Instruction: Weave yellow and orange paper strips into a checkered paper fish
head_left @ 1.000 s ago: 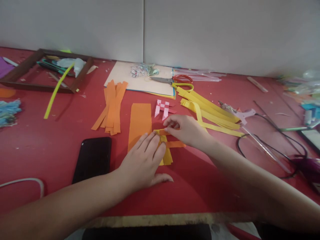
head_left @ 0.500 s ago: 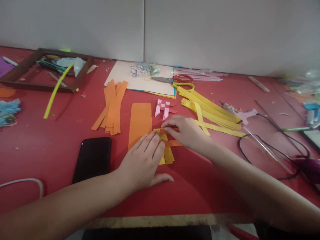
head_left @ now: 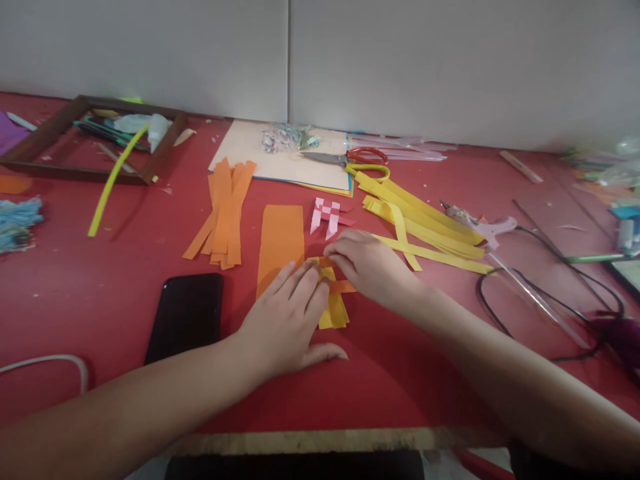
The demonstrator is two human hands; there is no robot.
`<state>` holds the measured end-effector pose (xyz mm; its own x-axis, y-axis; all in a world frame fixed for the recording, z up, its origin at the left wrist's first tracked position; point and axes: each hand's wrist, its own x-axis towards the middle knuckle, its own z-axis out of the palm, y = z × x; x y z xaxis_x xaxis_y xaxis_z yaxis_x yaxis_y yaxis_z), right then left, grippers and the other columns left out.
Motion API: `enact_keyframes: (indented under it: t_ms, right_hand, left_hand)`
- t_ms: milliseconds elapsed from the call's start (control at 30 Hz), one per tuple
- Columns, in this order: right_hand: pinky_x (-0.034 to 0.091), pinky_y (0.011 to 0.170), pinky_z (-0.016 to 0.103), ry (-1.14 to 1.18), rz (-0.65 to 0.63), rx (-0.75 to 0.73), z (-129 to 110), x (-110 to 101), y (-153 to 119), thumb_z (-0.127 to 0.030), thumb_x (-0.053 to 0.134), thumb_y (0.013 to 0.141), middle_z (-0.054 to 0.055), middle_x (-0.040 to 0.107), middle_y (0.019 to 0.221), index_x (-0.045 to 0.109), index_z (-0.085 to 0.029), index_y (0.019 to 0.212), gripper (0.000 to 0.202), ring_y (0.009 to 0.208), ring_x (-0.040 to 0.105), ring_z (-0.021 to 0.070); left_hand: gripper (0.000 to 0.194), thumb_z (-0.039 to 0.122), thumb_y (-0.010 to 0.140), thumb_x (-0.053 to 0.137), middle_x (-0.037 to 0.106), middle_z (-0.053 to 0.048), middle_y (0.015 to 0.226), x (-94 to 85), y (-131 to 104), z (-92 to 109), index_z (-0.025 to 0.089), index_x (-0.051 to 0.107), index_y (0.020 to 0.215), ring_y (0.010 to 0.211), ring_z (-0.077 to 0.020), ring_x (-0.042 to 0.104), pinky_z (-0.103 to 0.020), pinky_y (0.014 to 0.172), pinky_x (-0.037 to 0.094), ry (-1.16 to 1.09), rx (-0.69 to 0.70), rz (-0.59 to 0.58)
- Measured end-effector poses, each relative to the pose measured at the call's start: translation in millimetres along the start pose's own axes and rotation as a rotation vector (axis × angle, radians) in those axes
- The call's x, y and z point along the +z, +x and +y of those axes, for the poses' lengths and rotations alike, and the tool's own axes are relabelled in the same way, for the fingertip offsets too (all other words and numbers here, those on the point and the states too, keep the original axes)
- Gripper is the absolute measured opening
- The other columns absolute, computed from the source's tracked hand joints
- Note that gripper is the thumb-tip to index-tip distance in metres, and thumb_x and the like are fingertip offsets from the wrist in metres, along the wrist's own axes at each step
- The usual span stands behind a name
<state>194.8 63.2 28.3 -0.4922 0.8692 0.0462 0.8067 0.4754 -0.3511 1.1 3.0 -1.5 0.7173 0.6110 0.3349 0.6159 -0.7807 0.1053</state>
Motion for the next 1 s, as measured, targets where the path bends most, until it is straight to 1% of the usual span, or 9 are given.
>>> enact_keyframes:
  t_ms: [67, 133, 200, 267, 433, 533, 700, 833, 1000]
  right_hand:
    - [0.048, 0.084, 0.037, -0.016, 0.043, -0.03, 2, 2, -2, -0.012, 0.048, 0.092, 0.008, 0.066, 0.092, 0.069, -0.017, 0.089, 0.022, 0.089, 0.06, 0.021]
    - [0.048, 0.087, 0.039, -0.038, 0.142, -0.063, 4, 0, -6, -0.016, 0.05, 0.092, 0.01, 0.064, 0.101, 0.069, -0.018, 0.095, 0.019, 0.095, 0.057, 0.0231]
    - [0.047, 0.089, 0.041, -0.05, 0.258, -0.106, 5, -3, -13, -0.02, 0.051, 0.092, 0.011, 0.062, 0.108, 0.068, -0.019, 0.101, 0.018, 0.102, 0.054, 0.025]
    - [0.047, 0.089, 0.042, -0.01, 0.282, -0.178, 6, -7, -20, -0.02, 0.051, 0.094, 0.01, 0.064, 0.105, 0.067, -0.02, 0.101, 0.018, 0.1, 0.056, 0.024]
    - [0.053, 0.083, 0.036, 0.124, 0.023, -0.324, 10, -10, -37, -0.017, 0.048, 0.096, 0.006, 0.069, 0.097, 0.066, -0.02, 0.099, 0.019, 0.091, 0.062, 0.0188]
    - [0.056, 0.084, 0.035, 0.09, 0.042, -0.369, 12, -6, -41, -0.018, 0.05, 0.096, 0.007, 0.07, 0.099, 0.067, -0.018, 0.096, 0.018, 0.092, 0.064, 0.0192]
    - [0.058, 0.083, 0.037, -0.086, 0.086, -0.546, 11, -6, -43, -0.015, 0.041, 0.099, 0.012, 0.072, 0.098, 0.069, -0.012, 0.099, 0.028, 0.094, 0.067, 0.0214]
    - [0.06, 0.081, 0.037, -0.158, 0.05, -0.546, 9, -8, -44, -0.014, 0.04, 0.098, 0.012, 0.072, 0.098, 0.07, -0.013, 0.098, 0.029, 0.094, 0.068, 0.0218]
    - [0.06, 0.085, 0.037, -0.11, 0.035, -0.534, 12, -8, -44, -0.011, 0.045, 0.096, 0.01, 0.073, 0.095, 0.071, -0.016, 0.097, 0.026, 0.095, 0.069, 0.0205]
  left_hand:
    - [0.078, 0.067, 0.092, 0.037, 0.059, -0.027, 0.127, -1.2, 2, -1, -0.002, 0.057, 0.122, 0.126, -0.0407, 0.051, -0.056, 0.11, 0.036, -0.032, -0.013, 0.006]
    - [0.057, 0.047, 0.099, 0.034, 0.062, -0.025, 0.123, -2.8, 5, -3, 0.0, 0.059, 0.119, 0.122, -0.0372, 0.055, -0.055, 0.108, 0.039, -0.065, -0.037, 0.018]
    - [0.041, 0.026, 0.099, 0.033, 0.064, -0.022, 0.119, -4.2, 8, -6, 0.002, 0.06, 0.116, 0.117, -0.0323, 0.058, -0.052, 0.106, 0.041, -0.087, -0.062, 0.023]
    - [0.034, 0.018, 0.097, 0.034, 0.065, -0.019, 0.116, -5.3, 11, -9, 0.004, 0.06, 0.114, 0.112, -0.0288, 0.061, -0.049, 0.103, 0.044, -0.1, -0.088, 0.02]
    - [0.024, 0.02, 0.093, 0.045, 0.066, -0.014, 0.113, -6.9, 14, -12, 0.01, 0.06, 0.109, 0.101, -0.026, 0.062, -0.049, 0.101, 0.045, -0.164, -0.14, -0.009]
    - [0.025, 0.021, 0.092, 0.047, 0.065, -0.013, 0.115, -7.1, 14, -10, 0.01, 0.06, 0.11, 0.104, -0.0262, 0.06, -0.051, 0.107, 0.039, -0.173, -0.149, -0.005]
    - [0.035, 0.024, 0.09, 0.047, 0.062, -0.016, 0.119, -4.0, 11, -3, 0.01, 0.056, 0.12, 0.11, -0.0292, 0.058, -0.06, 0.111, 0.029, -0.126, -0.174, -0.003]
    - [0.034, 0.023, 0.09, 0.047, 0.06, -0.018, 0.121, -1.6, 9, -2, 0.01, 0.059, 0.119, 0.113, -0.0311, 0.057, -0.06, 0.11, 0.029, -0.064, -0.142, 0.004]
    - [0.029, 0.022, 0.09, 0.047, 0.06, -0.019, 0.125, -2.1, 8, -1, 0.013, 0.062, 0.113, 0.114, -0.0313, 0.059, -0.063, 0.11, 0.027, -0.057, -0.12, 0.038]
